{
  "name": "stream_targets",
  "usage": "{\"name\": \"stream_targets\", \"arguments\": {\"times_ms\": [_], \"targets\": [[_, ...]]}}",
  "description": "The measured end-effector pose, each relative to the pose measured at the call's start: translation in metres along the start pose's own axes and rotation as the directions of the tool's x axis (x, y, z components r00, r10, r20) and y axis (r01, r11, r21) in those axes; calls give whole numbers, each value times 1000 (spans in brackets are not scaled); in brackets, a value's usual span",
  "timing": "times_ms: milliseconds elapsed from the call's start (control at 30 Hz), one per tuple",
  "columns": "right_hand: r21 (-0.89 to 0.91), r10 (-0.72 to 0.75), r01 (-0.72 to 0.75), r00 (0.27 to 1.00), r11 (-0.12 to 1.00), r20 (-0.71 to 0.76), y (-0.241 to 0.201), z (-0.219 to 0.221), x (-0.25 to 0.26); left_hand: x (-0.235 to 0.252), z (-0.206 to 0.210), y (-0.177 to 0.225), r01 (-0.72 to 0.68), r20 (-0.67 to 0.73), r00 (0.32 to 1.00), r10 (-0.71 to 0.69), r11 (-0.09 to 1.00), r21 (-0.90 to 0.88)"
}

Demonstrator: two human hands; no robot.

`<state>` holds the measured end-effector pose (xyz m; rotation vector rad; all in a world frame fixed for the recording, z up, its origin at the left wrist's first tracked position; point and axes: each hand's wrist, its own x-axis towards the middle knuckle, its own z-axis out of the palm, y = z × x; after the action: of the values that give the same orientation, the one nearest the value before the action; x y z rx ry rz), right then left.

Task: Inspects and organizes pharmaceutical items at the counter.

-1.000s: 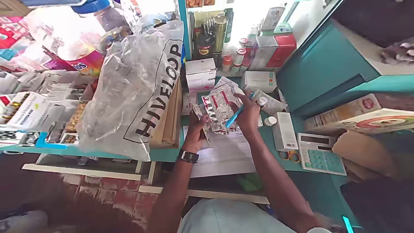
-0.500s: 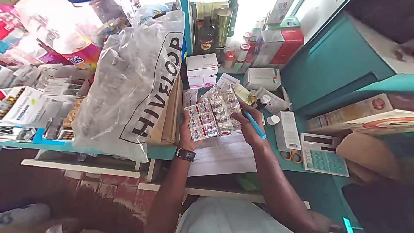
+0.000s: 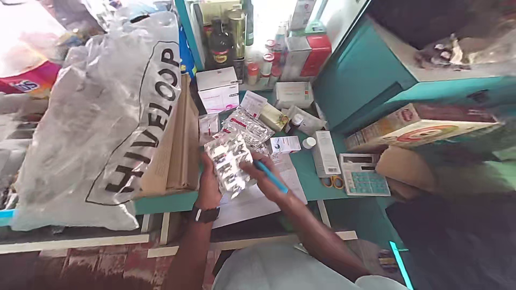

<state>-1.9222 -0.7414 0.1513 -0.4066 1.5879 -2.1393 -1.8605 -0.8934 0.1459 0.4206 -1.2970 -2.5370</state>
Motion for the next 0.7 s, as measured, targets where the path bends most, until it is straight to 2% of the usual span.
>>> {"name": "stream_targets", "arguments": {"times_ms": [67,100,167,200,267,333,400,500,600,700], "targets": [[-49,-56,57,998,997,29,10,1,-10,-18,-9,-3,-114,-13,993,115,989,92],[-90,-70,71,997,993,11,13,0,-11,-23,-17,-7,-167,-19,985,174,963,211],[-224,-81,76,997,972,-17,15,-5,-7,-32,-25,-16,-229,-99,944,316,838,496],[-303,-89,77,996,950,-26,15,-6,-1,-37,-24,-17,-244,-86,924,373,746,620],[-404,-82,70,996,912,-14,14,-4,11,-42,-23,-23,-303,70,893,444,478,825],[-464,-53,77,996,883,66,10,-1,18,-38,-26,-34,-325,221,882,417,199,925],[-485,-52,105,991,868,121,9,2,20,-33,-33,-42,-302,273,897,348,31,953],[-502,-73,136,987,854,143,10,-6,16,-26,-43,-48,-265,279,921,271,-87,960],[-523,-147,186,982,832,115,12,-19,6,-21,-43,-48,-240,265,931,250,-126,963],[-550,-278,232,961,802,0,6,-35,-1,-16,-41,-49,-242,273,918,289,-137,961]]}}
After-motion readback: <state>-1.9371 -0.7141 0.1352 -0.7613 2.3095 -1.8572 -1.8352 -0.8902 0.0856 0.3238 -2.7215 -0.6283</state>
